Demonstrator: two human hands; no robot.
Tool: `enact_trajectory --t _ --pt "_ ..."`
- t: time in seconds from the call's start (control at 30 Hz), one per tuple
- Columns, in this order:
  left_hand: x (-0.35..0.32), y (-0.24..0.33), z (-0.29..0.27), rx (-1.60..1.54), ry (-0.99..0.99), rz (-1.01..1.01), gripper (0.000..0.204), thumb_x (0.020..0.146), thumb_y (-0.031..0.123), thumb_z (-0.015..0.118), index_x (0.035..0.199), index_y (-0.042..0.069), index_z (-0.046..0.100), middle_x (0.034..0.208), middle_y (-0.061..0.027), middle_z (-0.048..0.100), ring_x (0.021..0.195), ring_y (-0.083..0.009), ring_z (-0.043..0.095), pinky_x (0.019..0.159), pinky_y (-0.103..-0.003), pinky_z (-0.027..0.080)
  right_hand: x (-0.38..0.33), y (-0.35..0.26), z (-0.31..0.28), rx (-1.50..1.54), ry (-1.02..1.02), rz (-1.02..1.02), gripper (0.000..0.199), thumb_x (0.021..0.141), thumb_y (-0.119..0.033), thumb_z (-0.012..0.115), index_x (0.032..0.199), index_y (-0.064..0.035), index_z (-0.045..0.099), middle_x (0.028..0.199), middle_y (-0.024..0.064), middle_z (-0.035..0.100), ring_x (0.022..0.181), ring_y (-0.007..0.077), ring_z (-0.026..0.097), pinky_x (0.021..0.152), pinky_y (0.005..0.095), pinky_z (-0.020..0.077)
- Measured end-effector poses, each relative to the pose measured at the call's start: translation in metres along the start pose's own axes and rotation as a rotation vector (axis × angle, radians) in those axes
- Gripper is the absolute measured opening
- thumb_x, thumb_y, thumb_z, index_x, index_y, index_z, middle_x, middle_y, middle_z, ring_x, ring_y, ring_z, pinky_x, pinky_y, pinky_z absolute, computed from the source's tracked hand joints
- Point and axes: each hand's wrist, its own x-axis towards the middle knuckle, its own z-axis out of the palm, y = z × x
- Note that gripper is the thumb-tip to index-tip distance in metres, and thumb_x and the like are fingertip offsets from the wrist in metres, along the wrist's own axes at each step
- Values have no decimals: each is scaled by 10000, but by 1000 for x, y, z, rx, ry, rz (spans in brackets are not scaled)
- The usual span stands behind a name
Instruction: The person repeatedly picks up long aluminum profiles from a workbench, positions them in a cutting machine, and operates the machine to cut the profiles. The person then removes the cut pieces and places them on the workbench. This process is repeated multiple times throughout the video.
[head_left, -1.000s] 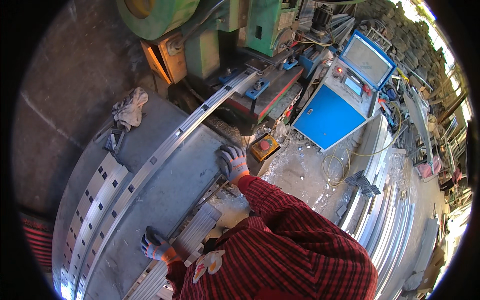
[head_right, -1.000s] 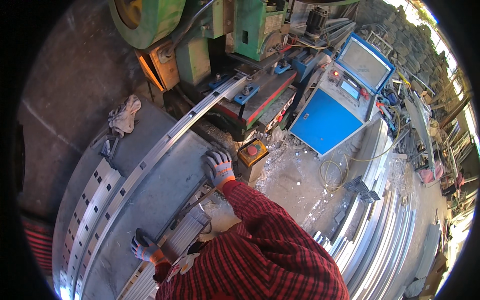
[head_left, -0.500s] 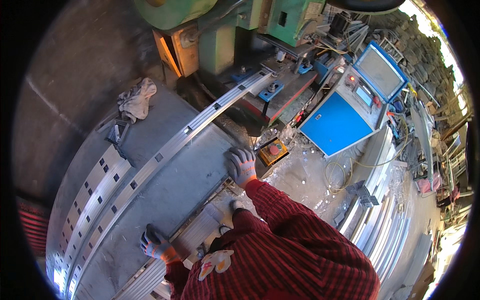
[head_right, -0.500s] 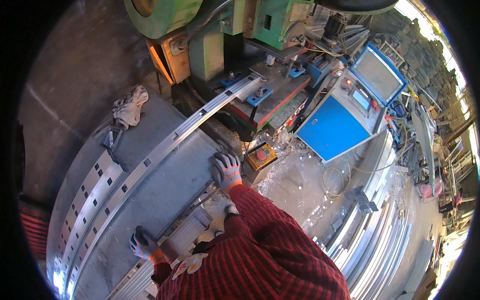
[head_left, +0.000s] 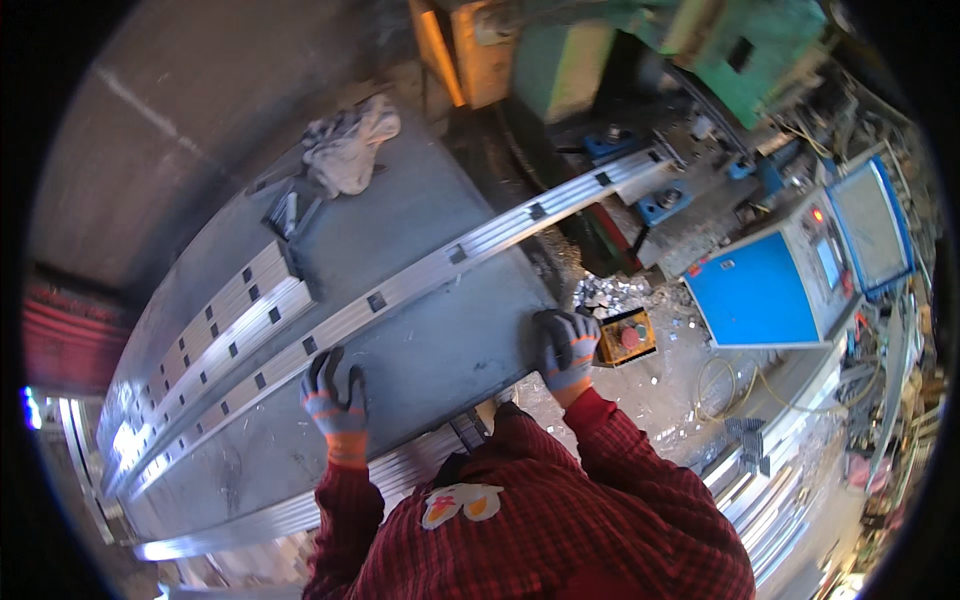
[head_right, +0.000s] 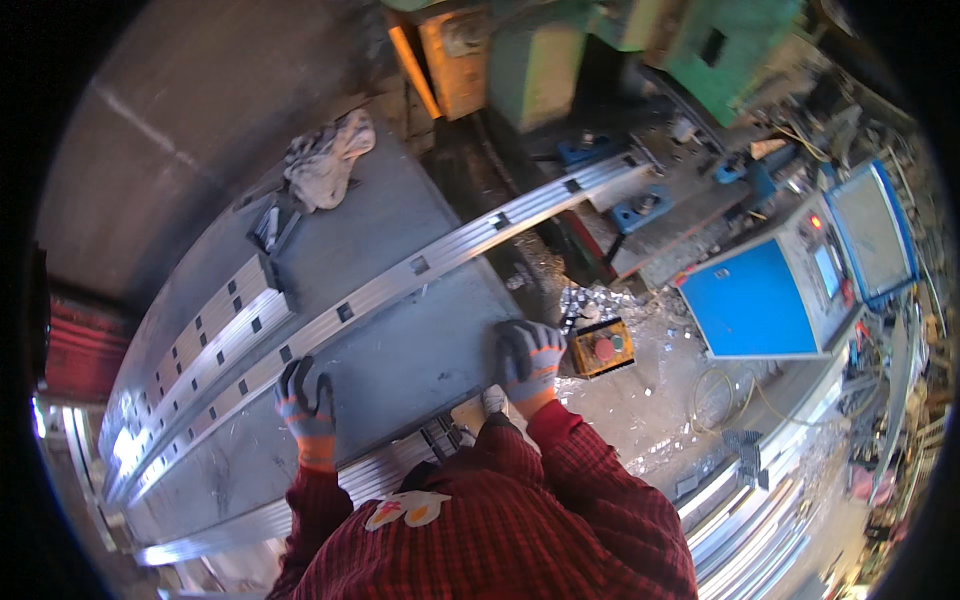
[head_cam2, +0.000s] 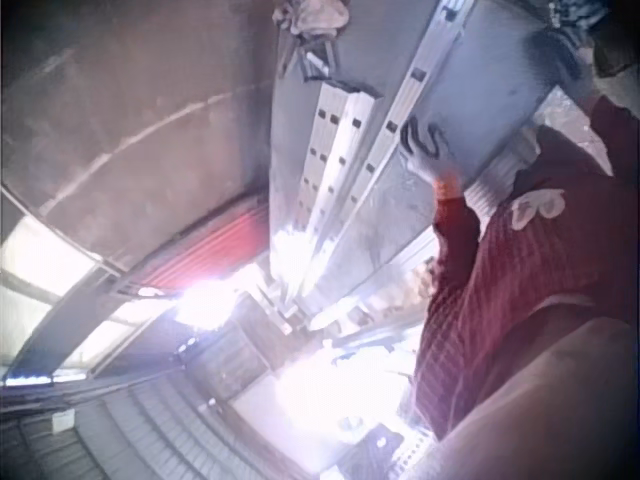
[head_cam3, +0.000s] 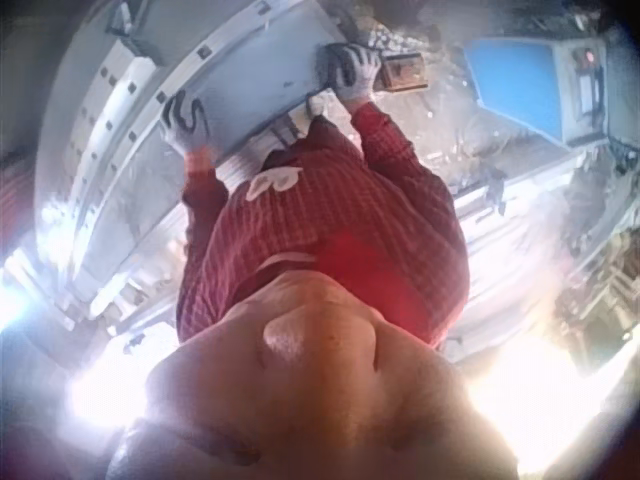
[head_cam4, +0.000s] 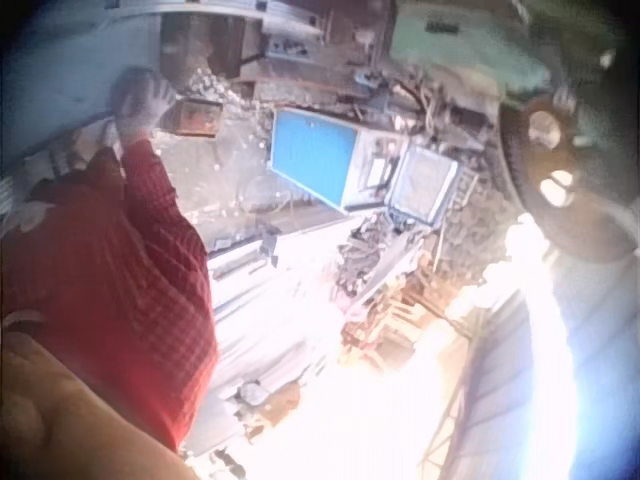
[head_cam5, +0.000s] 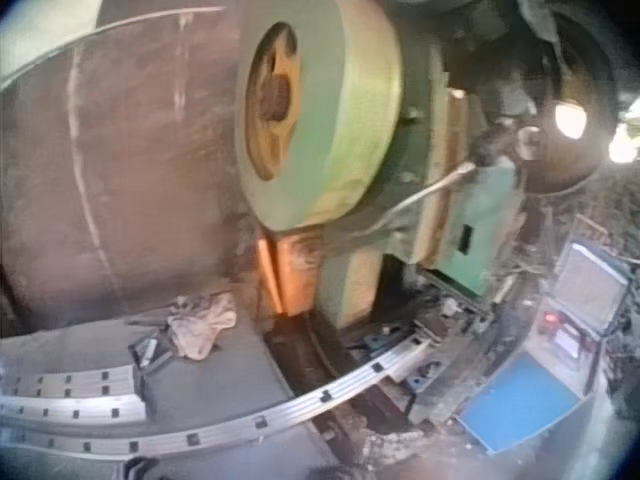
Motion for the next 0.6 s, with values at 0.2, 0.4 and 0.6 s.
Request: enact_trajectory --t 0.2,0.4,0.6 --pt "57 -8 18 156 -237 63 629 817 376 726 1351 89 556 1348 -159 550 1253 -367 510 1093 -460 392 72 -1 -5 94 18 -184 344 904 -144 604 1228 -28 615 1205 191 595 1143 366 547 1026 466 400" --pt "81 -35 27 197 -578 73 777 826 564 673 1430 112 487 1355 -161 549 1231 -360 529 1082 -464 380 156 -12 19 -275 -425 -534 714 727 -259 797 1396 -184 561 1461 166 448 1367 392 375 1153 552 270" --pt "85 -62 54 72 -557 182 628 735 468 789 1223 131 585 1131 -117 631 1082 -341 592 905 -482 482 166 7 56 -369 -522 -446 709 723 -265 765 1395 -164 558 1355 150 527 1266 383 445 1122 495 329"
